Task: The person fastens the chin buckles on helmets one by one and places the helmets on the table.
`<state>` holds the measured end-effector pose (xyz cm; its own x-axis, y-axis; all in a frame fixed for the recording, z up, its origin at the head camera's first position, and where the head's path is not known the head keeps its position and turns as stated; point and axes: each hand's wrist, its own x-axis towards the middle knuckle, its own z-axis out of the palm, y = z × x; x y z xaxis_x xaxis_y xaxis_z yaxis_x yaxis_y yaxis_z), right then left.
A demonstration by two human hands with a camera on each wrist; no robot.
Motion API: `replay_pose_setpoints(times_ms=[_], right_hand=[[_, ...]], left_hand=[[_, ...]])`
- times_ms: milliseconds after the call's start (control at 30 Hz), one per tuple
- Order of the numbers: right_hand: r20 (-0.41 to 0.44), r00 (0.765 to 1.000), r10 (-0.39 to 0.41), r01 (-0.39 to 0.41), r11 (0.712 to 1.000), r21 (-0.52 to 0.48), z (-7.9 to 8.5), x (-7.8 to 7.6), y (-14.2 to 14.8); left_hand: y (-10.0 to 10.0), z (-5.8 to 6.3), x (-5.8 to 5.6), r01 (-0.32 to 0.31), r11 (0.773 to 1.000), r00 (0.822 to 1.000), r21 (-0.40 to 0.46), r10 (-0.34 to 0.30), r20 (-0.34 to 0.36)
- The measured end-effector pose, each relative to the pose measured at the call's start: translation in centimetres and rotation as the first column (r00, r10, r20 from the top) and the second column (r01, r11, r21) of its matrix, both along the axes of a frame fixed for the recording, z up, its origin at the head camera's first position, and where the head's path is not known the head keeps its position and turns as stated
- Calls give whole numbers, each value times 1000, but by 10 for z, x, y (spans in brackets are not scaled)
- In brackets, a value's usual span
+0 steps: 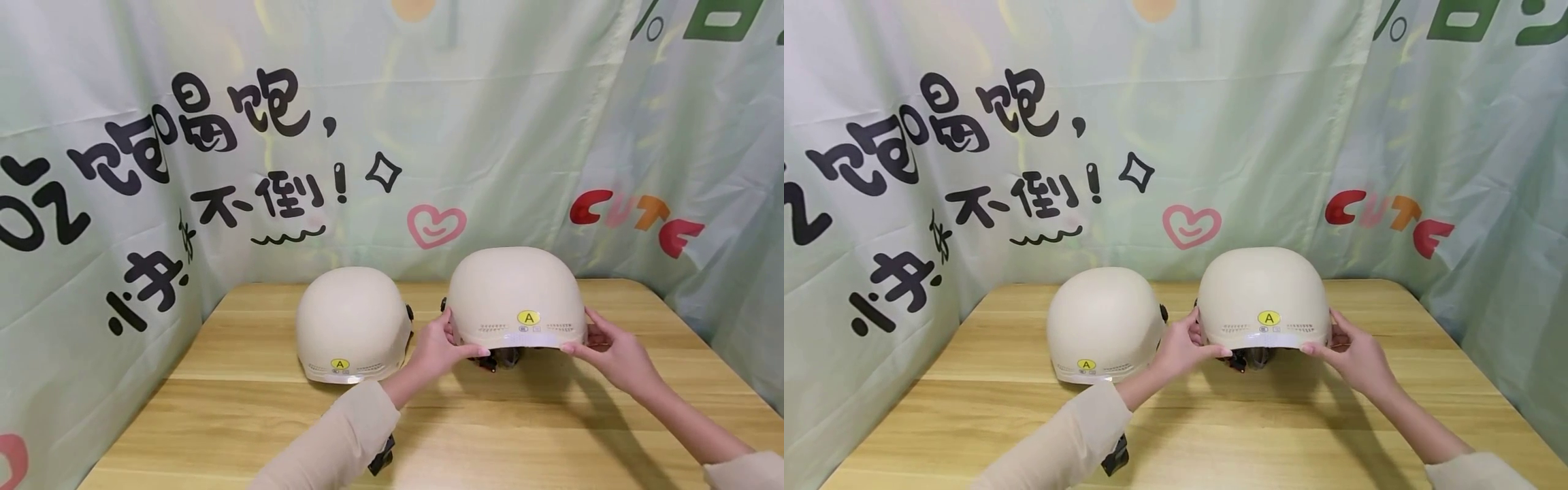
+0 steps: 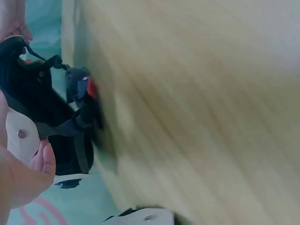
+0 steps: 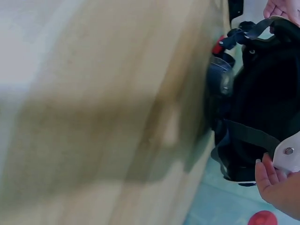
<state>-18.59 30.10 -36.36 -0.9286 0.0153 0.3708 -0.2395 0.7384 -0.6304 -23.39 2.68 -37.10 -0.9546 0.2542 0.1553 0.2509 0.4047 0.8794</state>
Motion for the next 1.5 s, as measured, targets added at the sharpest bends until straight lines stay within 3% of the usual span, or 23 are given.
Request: replay_pose_setpoints(times_ms=[167,667,933,1133,1500], right_hand=[[-16,1000,7,-6,1000,21,14,-4,-1],[150,989,9,-33,988,153,71,-18,-6],[356,934,34,-88,987,135,97,-21,-7],[416,908,56,-102,991,89,107,-25,-9],[515,855,56,-94,994,49,119,-28,-11]], left_hand=[[-2,15,-2,-11,999,1000,-47,11,-4],[-10,61,-9,27,990,996,-141,-15,91],[-12,86,-13,14,984,977,-177,24,213],[-14,103,-16,0,972,967,-234,60,248],[-15,118,-17,-9,962,949,-273,95,300]])
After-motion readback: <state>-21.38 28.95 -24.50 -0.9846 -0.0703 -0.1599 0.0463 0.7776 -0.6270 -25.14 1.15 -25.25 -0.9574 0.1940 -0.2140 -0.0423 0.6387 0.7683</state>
